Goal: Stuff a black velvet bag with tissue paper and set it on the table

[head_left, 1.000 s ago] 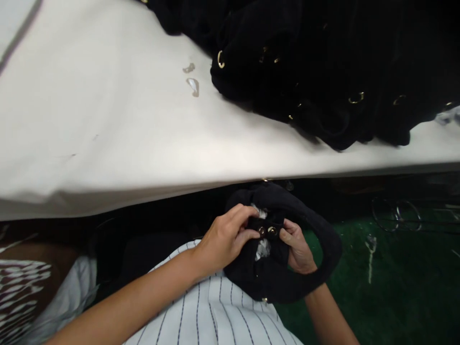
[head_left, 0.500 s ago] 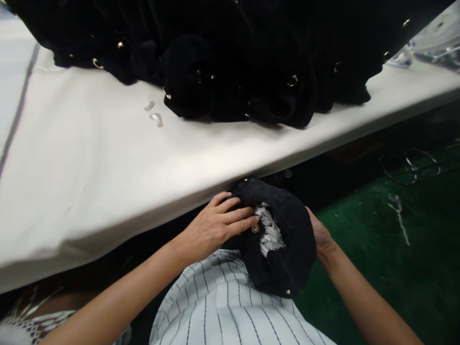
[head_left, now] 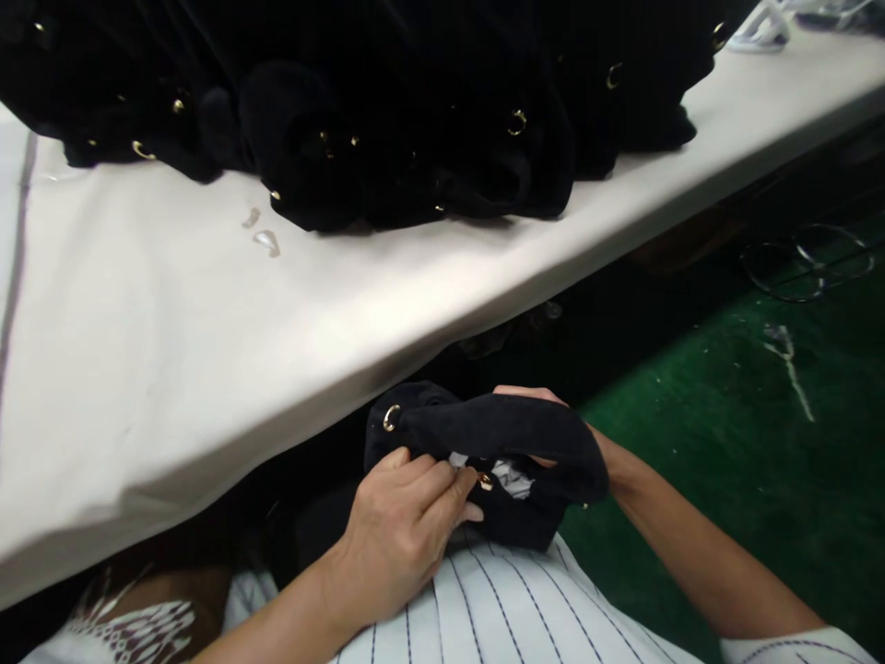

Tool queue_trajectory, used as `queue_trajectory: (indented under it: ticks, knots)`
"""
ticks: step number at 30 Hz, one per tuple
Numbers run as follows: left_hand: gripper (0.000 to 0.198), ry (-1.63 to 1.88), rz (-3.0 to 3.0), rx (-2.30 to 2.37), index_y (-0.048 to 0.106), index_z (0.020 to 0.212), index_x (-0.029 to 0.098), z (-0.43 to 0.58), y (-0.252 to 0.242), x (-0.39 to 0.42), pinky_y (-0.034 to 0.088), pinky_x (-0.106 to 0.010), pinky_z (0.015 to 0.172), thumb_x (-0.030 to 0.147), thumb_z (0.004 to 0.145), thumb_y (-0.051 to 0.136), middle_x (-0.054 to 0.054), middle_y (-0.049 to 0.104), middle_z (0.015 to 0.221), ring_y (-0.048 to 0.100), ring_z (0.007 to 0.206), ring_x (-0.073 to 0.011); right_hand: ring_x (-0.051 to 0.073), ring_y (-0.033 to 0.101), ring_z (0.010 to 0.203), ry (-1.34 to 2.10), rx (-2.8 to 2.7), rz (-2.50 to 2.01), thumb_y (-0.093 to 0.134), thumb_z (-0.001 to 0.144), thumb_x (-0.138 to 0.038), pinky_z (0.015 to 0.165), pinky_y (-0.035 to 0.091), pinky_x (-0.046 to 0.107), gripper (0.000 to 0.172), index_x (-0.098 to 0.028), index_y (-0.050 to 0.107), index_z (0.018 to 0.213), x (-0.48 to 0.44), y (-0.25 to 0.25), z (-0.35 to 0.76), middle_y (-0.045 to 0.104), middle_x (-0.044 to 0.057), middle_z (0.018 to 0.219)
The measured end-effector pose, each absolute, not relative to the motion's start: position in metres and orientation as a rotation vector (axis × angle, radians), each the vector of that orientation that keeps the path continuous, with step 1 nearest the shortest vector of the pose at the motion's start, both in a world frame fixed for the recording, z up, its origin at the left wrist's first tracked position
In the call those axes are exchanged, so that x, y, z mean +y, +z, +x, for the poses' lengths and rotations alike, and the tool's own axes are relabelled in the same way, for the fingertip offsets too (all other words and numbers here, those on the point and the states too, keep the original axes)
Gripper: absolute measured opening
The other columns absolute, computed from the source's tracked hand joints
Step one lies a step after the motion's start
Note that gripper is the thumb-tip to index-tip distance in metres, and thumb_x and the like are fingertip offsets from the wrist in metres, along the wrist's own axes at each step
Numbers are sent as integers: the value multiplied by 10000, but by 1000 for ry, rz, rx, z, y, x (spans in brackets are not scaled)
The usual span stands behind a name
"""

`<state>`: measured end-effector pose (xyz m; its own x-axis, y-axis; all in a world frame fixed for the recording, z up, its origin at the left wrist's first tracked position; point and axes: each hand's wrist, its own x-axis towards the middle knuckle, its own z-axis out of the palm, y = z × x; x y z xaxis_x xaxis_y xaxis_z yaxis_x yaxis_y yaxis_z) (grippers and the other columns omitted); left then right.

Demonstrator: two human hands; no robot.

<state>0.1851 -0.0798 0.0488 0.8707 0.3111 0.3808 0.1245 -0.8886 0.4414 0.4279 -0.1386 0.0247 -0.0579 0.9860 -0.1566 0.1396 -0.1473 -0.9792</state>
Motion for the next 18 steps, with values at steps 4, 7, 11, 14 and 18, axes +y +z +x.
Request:
queue_trajectory:
  ticks: [4, 7, 11, 14, 18]
  knots:
    - [195, 622, 2646, 584, 626, 1105, 116, 182, 39, -88, 364, -327, 634, 166, 917, 627, -38, 681, 831, 593, 739, -156, 145, 498, 662, 1354, -1364, -1330, 592, 831, -296, 585, 442, 244, 163, -180, 587, 717, -128, 22, 413, 542, 0, 739]
    - [112, 582, 2672, 721, 636, 1026, 139, 178, 32, -92, 365, -331, 642, 202, 940, 603, -33, 689, 839, 606, 748, -167, 150, 525, 689, 1364, -1421, -1288, 625, 837, -291, 610, 432, 248, 161, -178, 633, 722, -125, 19, 407, 558, 1, 756]
    - [84, 575, 2680, 770, 639, 984, 160, 176, 37, -95, 364, -327, 643, 217, 951, 588, -22, 685, 815, 596, 732, -165, 176, 584, 749, 1357, -1452, -1253, 671, 863, -321, 671, 457, 274, 182, -172, 687, 759, -123, 20, 404, 616, 24, 798]
    - [84, 587, 2673, 771, 647, 973, 173, 178, 44, -96, 349, -323, 627, 216, 957, 577, -15, 671, 786, 569, 696, -158, 201, 621, 793, 1343, -1441, -1261, 668, 872, -325, 720, 474, 298, 189, -159, 718, 798, -125, 22, 401, 655, 48, 837]
    - [178, 586, 2655, 775, 628, 828, 180, 179, 50, -98, 318, -325, 615, 193, 974, 528, -9, 631, 709, 534, 651, -156, 207, 639, 813, 1299, -1385, -1292, 610, 901, -288, 733, 483, 296, 196, -154, 728, 820, -131, 23, 396, 679, 57, 851]
